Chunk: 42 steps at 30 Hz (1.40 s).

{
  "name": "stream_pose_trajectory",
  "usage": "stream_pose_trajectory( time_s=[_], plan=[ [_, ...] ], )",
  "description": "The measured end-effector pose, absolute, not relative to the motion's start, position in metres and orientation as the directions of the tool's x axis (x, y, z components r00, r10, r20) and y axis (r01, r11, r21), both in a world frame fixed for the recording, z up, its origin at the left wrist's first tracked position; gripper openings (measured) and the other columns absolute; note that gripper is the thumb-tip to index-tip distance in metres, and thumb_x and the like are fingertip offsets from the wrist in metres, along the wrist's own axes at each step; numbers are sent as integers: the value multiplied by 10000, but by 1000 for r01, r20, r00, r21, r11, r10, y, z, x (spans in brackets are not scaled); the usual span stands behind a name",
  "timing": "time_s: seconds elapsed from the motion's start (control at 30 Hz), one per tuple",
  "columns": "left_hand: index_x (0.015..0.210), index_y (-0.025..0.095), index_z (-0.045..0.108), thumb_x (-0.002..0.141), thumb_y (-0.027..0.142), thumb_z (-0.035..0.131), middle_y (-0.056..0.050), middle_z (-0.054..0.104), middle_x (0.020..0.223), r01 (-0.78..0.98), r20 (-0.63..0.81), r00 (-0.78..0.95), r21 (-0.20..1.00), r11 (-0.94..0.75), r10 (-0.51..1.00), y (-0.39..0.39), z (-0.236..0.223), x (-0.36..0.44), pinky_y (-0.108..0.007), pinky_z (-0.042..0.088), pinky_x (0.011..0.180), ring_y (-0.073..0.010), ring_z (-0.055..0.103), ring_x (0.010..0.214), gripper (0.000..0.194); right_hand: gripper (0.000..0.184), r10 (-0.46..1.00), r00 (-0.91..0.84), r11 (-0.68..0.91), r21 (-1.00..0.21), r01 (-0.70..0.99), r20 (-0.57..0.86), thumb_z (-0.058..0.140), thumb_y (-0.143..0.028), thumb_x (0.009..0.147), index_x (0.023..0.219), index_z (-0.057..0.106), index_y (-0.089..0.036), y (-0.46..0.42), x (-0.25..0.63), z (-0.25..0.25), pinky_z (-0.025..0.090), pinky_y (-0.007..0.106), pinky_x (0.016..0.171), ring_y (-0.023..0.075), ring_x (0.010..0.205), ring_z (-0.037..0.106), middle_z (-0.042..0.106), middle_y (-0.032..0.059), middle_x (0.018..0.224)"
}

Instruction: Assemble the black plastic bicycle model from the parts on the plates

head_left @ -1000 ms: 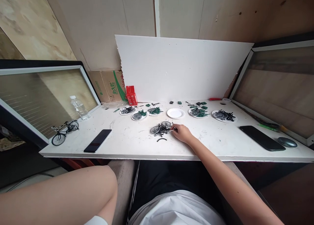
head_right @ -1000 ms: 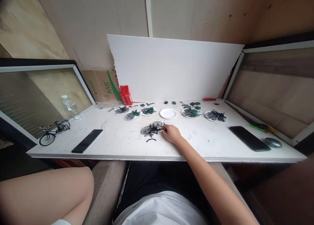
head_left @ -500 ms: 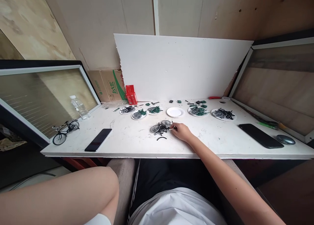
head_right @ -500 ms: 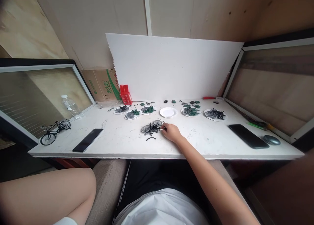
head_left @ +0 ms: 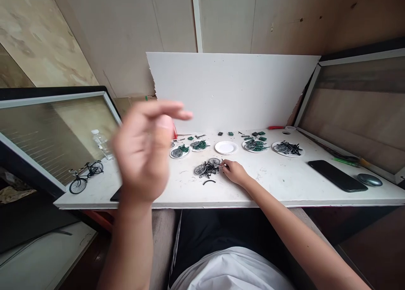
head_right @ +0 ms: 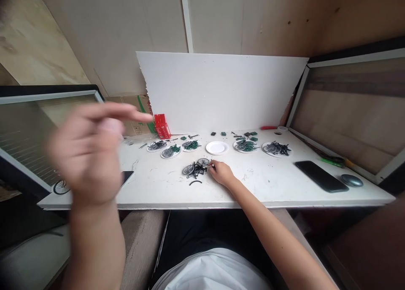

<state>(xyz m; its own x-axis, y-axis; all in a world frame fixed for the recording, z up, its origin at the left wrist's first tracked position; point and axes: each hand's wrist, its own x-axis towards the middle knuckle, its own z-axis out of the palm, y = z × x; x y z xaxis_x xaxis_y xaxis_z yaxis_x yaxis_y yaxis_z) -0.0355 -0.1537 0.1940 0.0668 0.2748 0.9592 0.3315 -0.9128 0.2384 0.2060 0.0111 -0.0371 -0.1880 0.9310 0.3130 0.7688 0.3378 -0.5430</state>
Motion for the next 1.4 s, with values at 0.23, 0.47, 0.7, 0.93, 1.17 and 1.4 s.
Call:
stream_pose_trajectory(
  time_s=[0.23, 0.47, 0.7, 0.93, 1.17, 1.4],
  plan=[
    [1082, 225, 742, 989, 292, 630, -56, 797, 1132, 570, 526, 324, 555, -606, 786, -20, 84, -43, -410, 596, 1026, -236, 743, 1090, 160, 213, 960, -3, 168, -563, 809, 282, 622, -297, 973, 1121, 720, -180, 13, 206, -38, 370, 264, 654, 201, 782, 670, 785, 93, 968],
    [1156, 208, 721, 1002, 351, 600, -126, 739, 1271, 583, 377, 279, 664, -468, 883, 28, -14, -51, -416, 599, 1022, -252, 737, 1093, 243, 167, 968, 57, 92, -554, 827, 246, 673, -321, 934, 999, 727, -177, 12, 203, -37, 346, 273, 612, 185, 717, 647, 772, 89, 902],
    [1227, 255, 723, 1039, 429, 522, -96, 724, 1352, 630, 376, 309, 607, -484, 874, 30, -35, -57, -465, 464, 1209, -279, 616, 1346, 325, 266, 972, 68, 68, -541, 838, 226, 683, -339, 940, 1117, 789, -170, 14, 204, -38, 397, 285, 645, 224, 820, 703, 802, 119, 992],
    [1341, 255, 669, 960, 358, 620, -110, 680, 1425, 667, 340, 293, 597, -446, 893, 28, -39, -59, -486, 424, 1238, -303, 560, 1416, 398, 246, 979, 70, 44, -531, 846, 193, 676, -283, 935, 1119, 811, -193, 14, 204, -34, 418, 279, 668, 240, 882, 732, 812, 128, 1052],
    [1391, 245, 615, 867, 255, 694, -123, 660, 1447, 702, 373, 290, 544, -461, 881, 25, -43, -56, -502, 402, 1253, -316, 551, 1430, 529, 249, 978, 64, 49, -515, 856, 200, 672, -277, 932, 1125, 805, -193, 16, 204, -36, 425, 273, 673, 243, 903, 726, 808, 134, 1087],
    [1355, 224, 619, 895, 304, 729, -143, 674, 1420, 655, 409, 254, 594, -467, 877, 28, -46, -55, -481, 454, 1218, -303, 595, 1392, 479, 206, 983, 51, 45, -494, 868, 179, 664, -275, 958, 1109, 780, -196, 17, 204, -35, 388, 262, 643, 223, 902, 716, 801, 112, 1106]
  ],
)
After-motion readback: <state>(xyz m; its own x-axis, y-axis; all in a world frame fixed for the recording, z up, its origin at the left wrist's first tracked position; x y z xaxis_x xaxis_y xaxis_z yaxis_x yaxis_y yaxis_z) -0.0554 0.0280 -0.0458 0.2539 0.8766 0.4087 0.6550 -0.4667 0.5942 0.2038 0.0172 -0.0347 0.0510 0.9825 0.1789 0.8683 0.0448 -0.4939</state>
